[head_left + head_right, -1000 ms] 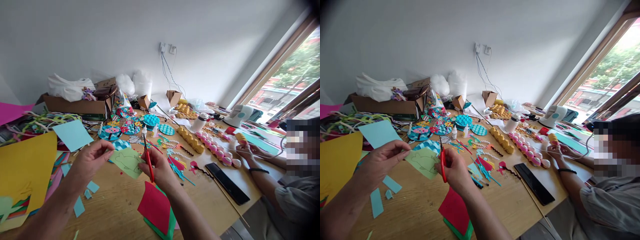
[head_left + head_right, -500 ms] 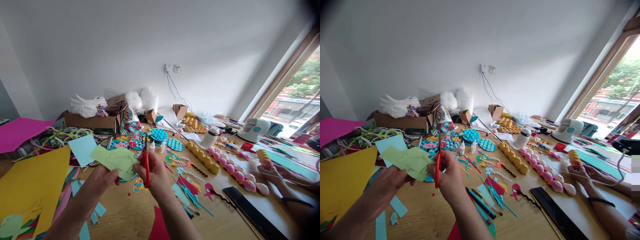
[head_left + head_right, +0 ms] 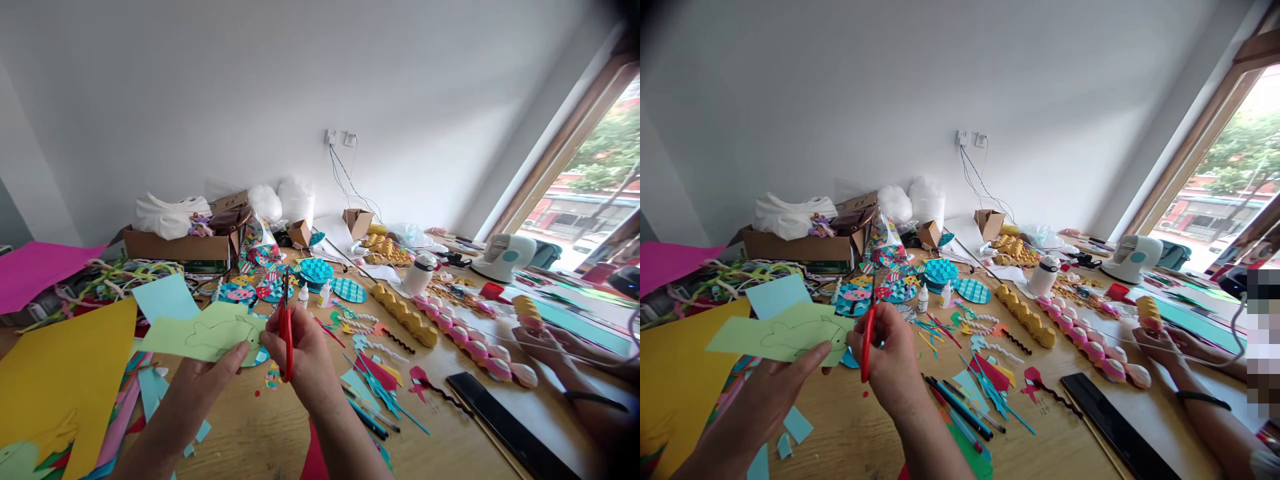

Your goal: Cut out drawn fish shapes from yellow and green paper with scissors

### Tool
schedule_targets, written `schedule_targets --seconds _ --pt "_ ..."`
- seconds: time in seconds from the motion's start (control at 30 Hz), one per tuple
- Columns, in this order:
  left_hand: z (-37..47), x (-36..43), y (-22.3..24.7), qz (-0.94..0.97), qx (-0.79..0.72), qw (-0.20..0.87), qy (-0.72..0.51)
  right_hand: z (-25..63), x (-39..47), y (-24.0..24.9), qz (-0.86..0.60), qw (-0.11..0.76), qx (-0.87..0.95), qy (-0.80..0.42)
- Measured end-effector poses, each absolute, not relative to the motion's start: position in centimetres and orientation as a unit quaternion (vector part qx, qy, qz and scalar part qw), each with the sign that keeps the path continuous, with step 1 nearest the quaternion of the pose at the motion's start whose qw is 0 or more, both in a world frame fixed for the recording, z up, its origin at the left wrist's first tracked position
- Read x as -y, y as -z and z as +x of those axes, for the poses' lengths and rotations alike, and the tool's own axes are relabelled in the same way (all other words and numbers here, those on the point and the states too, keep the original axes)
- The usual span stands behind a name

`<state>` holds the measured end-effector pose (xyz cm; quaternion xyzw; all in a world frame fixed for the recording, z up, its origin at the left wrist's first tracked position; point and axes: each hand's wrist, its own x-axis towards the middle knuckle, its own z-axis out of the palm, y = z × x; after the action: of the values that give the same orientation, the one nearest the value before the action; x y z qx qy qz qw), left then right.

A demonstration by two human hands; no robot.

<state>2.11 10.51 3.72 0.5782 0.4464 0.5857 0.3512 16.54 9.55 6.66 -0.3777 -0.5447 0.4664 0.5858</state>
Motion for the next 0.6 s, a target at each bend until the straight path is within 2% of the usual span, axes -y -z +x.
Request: schedule_targets --seconds 0.2,0.4,0.6 --pt "1.7 -10.1 -6.0 0.641 -0.494 0.210 -0.549 15.7 -9.3 -6.5 -0.366 0.590 0.537 -0.479" --pt "1.9 -9.1 -6.6 0.552 -0.514 0.223 -0.618 15.0 -8.9 -6.1 -0.381 0.610 0.522 -0.459" --pt "1.8 -8.7 -6.2 0.535 -0.475 0.244 -0.655 14.6 -7.1 -5.3 -0.416 0.551 0.584 -0.428"
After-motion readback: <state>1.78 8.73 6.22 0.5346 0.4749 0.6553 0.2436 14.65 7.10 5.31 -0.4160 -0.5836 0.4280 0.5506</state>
